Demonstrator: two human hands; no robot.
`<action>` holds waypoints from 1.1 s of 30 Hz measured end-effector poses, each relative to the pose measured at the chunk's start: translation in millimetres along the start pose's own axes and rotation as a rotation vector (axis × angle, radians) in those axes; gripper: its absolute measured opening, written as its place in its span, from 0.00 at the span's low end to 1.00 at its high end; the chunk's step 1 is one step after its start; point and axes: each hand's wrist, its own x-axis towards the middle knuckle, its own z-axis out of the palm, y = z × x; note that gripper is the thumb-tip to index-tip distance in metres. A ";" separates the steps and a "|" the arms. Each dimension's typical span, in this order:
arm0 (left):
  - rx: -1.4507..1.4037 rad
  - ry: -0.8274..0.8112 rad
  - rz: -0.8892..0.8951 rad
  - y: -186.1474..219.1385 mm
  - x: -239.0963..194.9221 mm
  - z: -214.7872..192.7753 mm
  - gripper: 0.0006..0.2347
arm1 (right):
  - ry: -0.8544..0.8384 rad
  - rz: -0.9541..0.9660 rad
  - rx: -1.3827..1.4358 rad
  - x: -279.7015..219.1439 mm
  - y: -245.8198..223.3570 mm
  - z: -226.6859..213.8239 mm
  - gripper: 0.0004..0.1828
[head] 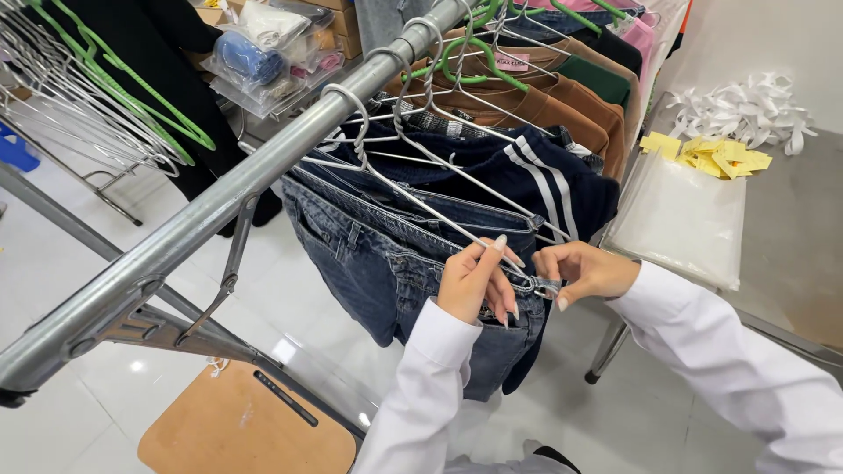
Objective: The person removes jeans and pants from a clothing rack, folds them neatly on a metal table, and places them aside. The person repeats this process for multiple garments, including denim jeans and dark track pants.
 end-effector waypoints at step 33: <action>0.363 0.246 0.050 -22.7 -2.2 33.4 0.15 | 1.251 -0.233 -0.322 -24.3 53.9 88.6 0.10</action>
